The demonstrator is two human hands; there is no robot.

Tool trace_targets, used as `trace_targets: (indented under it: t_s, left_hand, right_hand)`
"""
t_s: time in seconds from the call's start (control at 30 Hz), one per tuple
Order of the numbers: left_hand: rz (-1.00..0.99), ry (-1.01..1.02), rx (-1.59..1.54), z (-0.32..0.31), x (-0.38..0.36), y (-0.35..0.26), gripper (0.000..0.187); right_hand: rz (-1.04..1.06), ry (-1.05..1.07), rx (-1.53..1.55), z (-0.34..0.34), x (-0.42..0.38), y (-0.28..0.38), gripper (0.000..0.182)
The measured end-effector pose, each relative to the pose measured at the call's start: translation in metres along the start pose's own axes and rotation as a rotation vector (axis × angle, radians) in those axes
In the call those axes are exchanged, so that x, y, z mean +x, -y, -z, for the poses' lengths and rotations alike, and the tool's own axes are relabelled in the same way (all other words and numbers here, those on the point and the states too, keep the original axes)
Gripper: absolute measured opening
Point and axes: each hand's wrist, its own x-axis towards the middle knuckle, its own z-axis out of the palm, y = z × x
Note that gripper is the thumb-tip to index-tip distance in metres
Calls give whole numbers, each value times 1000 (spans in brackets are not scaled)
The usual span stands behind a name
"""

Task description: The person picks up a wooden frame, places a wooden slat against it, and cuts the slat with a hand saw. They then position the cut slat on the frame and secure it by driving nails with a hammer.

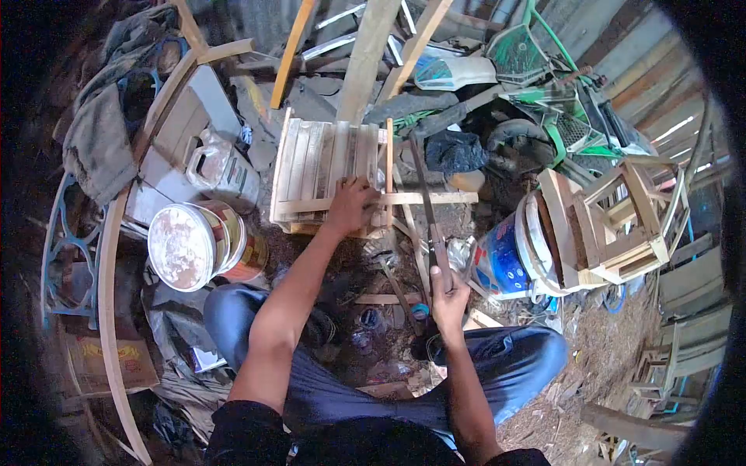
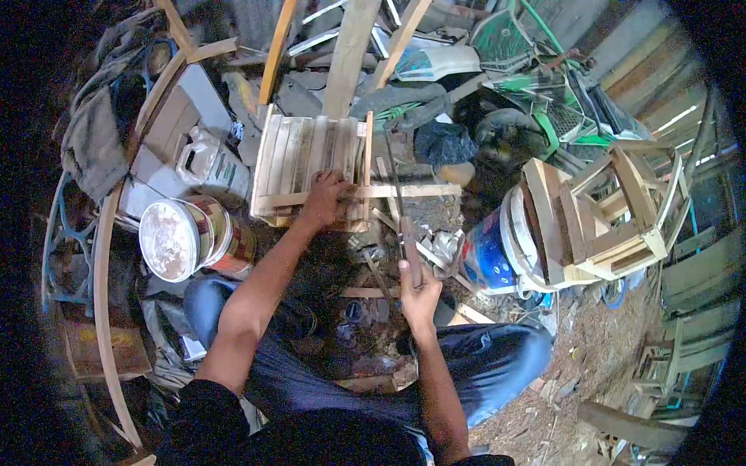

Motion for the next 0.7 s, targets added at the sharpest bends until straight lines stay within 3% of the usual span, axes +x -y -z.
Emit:
trace_targets:
  t_s: [0.1,0.2,0.27,0.4,0.47,0.7]
  left_hand:
    - [-18,-6,76,6,3,4,24]
    - [-10,-32,74,-2,6,8,26]
    - [22,16,70,0,6,6,44]
    - [35,5,42,-3,5,7,42]
    - [3,-105,19,-6,4,8,29]
    - [140,-62,-26,-3,15,-1,33]
  right_hand:
    - [31,-18,53,-11,-11,-13,33]
    - [-68,18,89,-27,-16,-26,37]
    - [-151,44,85,-36,-13,-14,43]
    - [-63,-35,-3,-65,4,-39,46]
    - [-63,-48,-42,-76,14,-31,49]
    - [-89,-99,26,-93,-10,-45,54]
